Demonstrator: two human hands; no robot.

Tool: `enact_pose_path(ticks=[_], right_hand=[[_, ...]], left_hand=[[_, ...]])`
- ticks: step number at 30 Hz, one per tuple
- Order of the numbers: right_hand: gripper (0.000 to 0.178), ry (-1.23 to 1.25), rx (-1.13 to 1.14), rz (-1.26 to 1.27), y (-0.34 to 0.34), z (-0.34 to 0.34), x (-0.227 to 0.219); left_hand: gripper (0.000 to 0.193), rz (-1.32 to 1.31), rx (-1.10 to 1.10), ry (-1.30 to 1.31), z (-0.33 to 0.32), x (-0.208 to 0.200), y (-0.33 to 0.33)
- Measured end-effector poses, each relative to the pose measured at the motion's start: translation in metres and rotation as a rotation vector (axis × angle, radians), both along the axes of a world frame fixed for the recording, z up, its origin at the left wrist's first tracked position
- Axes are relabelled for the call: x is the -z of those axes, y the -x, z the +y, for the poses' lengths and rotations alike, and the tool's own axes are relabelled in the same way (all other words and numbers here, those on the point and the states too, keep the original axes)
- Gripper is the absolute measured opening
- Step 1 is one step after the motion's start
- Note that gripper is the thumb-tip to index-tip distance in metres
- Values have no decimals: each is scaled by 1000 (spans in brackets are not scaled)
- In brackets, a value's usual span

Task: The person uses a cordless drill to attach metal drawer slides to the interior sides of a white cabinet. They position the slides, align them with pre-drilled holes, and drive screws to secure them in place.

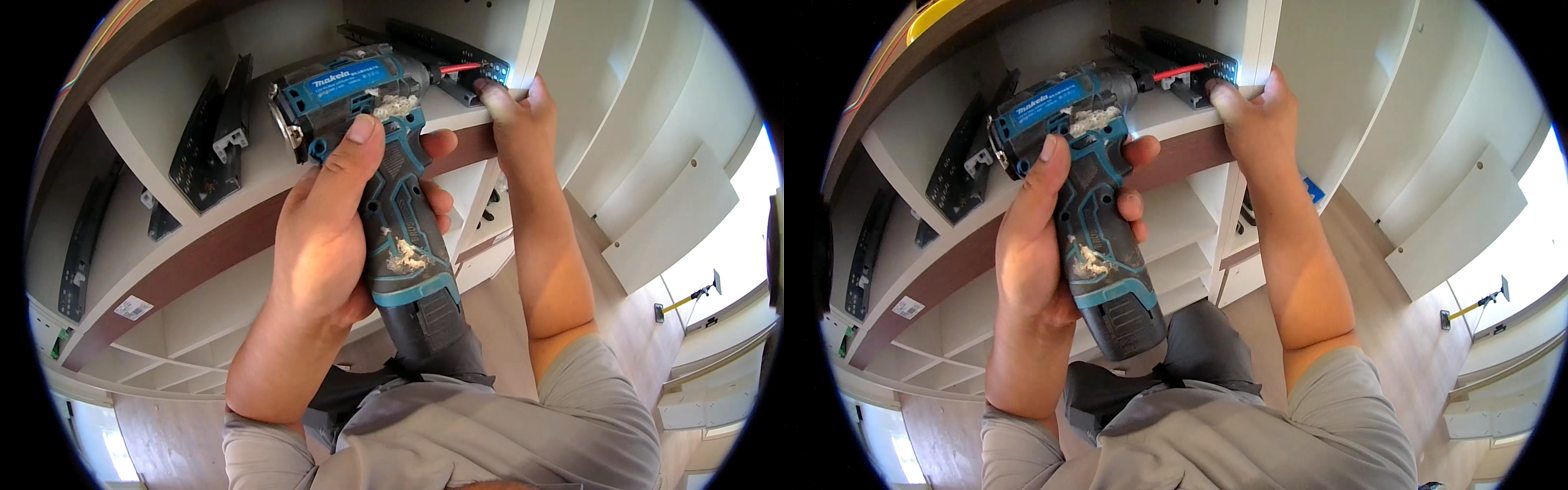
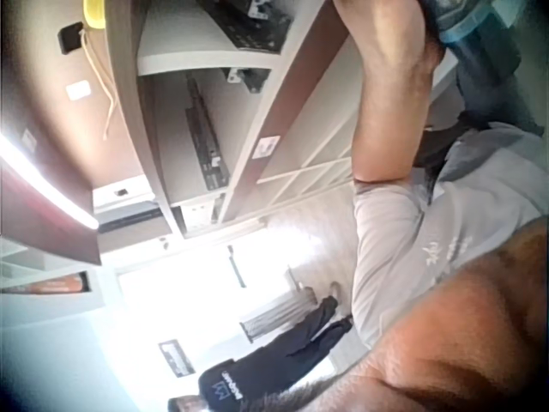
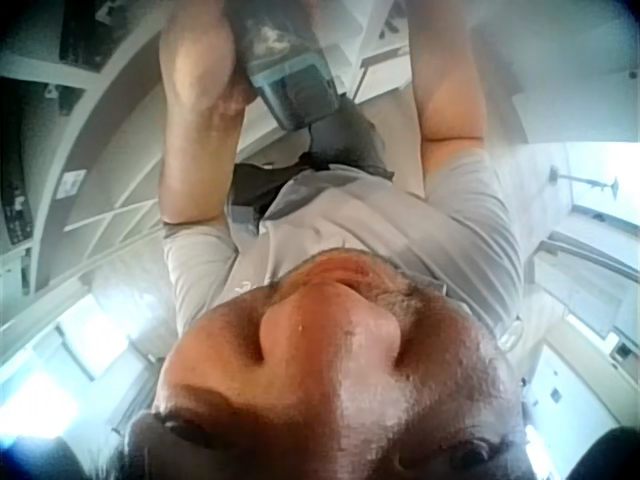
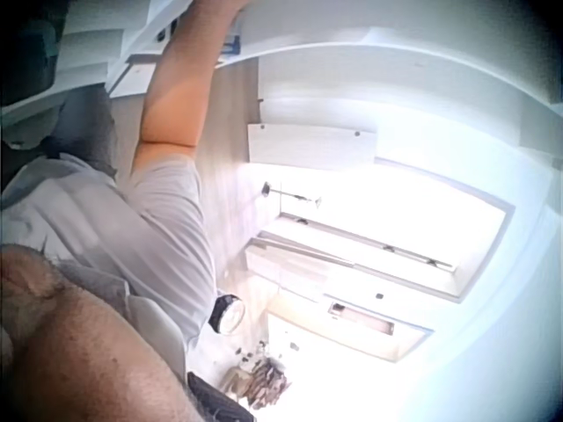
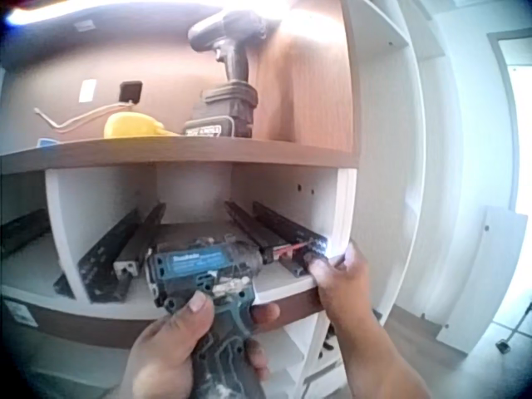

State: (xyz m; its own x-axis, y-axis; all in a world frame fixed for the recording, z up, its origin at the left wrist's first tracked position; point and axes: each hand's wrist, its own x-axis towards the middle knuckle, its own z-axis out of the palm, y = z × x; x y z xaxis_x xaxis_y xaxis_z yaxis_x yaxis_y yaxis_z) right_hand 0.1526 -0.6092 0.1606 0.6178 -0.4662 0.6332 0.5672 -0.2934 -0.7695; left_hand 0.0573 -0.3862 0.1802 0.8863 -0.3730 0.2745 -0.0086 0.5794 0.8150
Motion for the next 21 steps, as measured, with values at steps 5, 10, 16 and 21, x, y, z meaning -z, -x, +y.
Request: enact_pose_path(ticks=[5, 10, 16, 21], right_hand=[[39, 4, 1, -13, 0, -1, 0], [37, -5, -32, -45, -3, -2, 3], [37, -18, -33, -22, 2, 2, -1], [36, -7, -32, -37, -3, -1, 3]], left_hand=[[62, 14, 18, -7, -1, -1, 0], [61, 7, 19, -7, -1, 0, -2], [60, 7, 22, -12, -1, 0, 0], [58, 15, 8, 8, -2, 0, 0]])
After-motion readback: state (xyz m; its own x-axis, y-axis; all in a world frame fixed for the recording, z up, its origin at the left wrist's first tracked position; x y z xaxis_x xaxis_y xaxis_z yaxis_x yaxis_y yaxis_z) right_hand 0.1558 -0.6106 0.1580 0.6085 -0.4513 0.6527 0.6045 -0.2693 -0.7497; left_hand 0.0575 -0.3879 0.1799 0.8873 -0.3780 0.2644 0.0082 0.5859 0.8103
